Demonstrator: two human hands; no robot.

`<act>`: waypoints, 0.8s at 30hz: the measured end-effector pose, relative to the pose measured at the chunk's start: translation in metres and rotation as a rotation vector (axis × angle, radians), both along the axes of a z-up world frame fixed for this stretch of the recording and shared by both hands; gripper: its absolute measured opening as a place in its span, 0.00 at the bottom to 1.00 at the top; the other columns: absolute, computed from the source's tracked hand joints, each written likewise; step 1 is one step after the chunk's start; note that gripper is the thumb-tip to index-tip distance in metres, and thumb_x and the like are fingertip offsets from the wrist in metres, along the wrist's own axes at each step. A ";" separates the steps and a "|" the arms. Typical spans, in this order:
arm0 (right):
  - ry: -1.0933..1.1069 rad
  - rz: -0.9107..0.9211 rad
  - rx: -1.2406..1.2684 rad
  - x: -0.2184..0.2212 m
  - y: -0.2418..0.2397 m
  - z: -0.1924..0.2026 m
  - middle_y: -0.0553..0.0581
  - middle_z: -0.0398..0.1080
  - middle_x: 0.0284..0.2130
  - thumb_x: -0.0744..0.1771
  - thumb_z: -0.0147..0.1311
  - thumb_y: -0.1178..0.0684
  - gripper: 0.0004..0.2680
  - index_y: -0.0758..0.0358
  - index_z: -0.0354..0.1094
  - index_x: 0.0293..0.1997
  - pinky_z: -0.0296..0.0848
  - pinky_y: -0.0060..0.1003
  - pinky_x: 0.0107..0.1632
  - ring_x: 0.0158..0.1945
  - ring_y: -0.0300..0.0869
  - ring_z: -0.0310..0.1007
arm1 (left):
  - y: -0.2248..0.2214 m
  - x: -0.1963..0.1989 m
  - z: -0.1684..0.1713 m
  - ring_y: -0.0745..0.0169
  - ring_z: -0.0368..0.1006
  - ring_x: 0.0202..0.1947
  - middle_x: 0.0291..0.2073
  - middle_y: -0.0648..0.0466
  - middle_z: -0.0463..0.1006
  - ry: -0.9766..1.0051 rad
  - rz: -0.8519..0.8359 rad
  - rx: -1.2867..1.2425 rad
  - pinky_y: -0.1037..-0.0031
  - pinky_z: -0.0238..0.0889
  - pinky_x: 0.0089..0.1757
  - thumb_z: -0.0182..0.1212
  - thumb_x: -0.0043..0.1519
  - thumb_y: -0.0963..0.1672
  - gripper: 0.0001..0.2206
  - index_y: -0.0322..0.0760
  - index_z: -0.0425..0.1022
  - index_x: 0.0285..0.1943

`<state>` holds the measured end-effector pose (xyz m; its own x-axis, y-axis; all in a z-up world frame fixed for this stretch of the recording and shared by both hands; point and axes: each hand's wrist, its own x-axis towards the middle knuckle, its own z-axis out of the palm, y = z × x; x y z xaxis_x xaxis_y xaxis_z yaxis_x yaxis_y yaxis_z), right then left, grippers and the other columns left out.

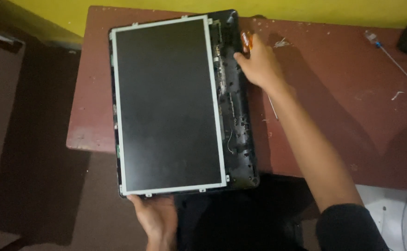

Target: Removing screws from a laptop screen bezel using a manual screwdriver

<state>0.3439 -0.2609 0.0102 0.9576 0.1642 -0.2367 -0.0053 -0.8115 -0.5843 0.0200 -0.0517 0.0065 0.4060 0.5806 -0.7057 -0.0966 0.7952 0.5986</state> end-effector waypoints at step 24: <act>0.021 -0.393 0.369 -0.089 -0.087 -0.017 0.68 0.73 0.33 0.65 0.61 0.58 0.13 0.67 0.59 0.48 0.80 0.43 0.26 0.26 0.53 0.78 | 0.082 0.069 0.029 0.28 0.41 0.77 0.75 0.29 0.50 -0.093 -0.239 0.658 0.34 0.31 0.67 0.46 0.76 0.49 0.26 0.31 0.50 0.79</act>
